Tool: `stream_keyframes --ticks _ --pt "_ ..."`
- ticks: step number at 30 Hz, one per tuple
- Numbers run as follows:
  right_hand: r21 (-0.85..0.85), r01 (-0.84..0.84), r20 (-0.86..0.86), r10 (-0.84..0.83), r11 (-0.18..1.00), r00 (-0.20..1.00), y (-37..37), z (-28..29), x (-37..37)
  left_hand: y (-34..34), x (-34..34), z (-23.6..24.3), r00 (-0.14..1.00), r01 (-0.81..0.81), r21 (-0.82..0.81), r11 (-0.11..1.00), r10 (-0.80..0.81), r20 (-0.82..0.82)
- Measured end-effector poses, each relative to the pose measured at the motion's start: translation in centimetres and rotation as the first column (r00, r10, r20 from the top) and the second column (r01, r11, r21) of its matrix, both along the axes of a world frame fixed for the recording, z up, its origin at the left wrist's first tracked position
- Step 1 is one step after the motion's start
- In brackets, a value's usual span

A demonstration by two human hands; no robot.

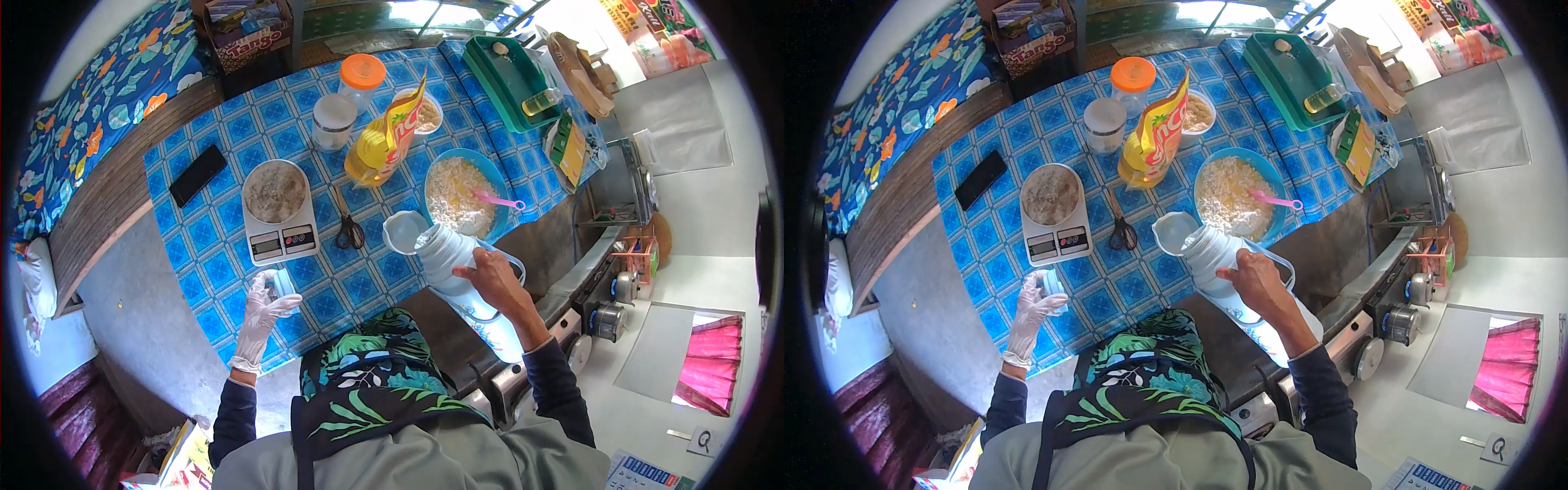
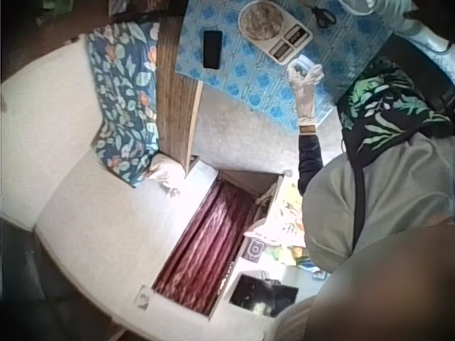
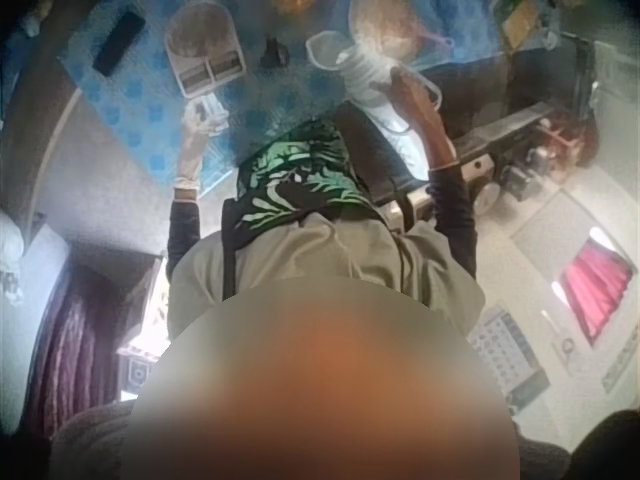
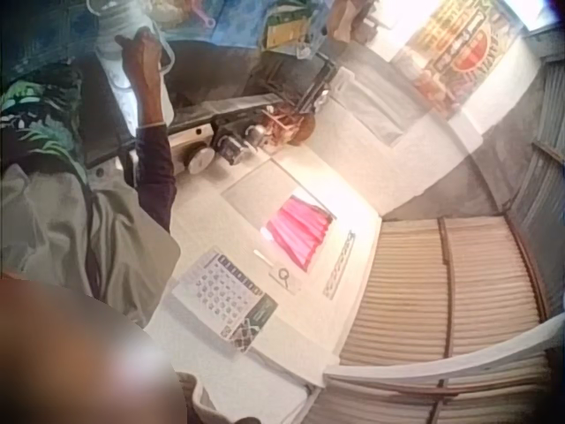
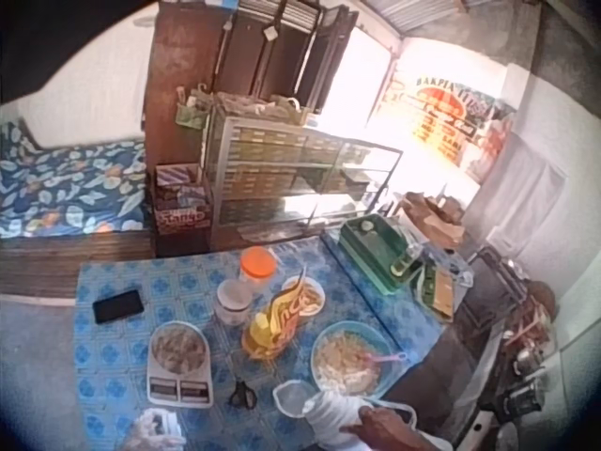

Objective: The person adds water and oil into a bowl containing white flour and mixes them together by hand.

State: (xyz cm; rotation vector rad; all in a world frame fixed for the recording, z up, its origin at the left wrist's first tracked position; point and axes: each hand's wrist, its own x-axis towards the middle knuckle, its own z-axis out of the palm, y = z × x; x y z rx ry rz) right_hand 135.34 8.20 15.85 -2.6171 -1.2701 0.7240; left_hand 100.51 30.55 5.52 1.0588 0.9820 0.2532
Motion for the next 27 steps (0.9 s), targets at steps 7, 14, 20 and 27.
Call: stream_keyframes --ticks 7,14,20,27 --pt "0.009 0.002 0.013 -0.002 1.0 1.0 0.0 0.1 0.0 -0.3 0.6 -0.4 0.999 0.004 0.032 0.999 -0.006 0.045" --pt "0.087 0.025 0.041 -0.028 0.996 0.999 -1.5 -0.9 -1.0 0.0 0.7 -0.7 0.999 0.045 0.023 0.999 -0.045 0.022" --pt "0.264 0.188 -0.053 -0.181 0.946 0.982 -3.8 -1.0 -3.2 1.0 2.0 -0.1 0.988 0.149 0.107 0.983 -0.153 0.03" --pt "0.326 0.34 -0.211 -0.283 0.882 0.936 -7.6 -0.3 -6.7 0.3 8.3 3.8 0.92 0.304 0.125 0.945 -0.325 0.22"
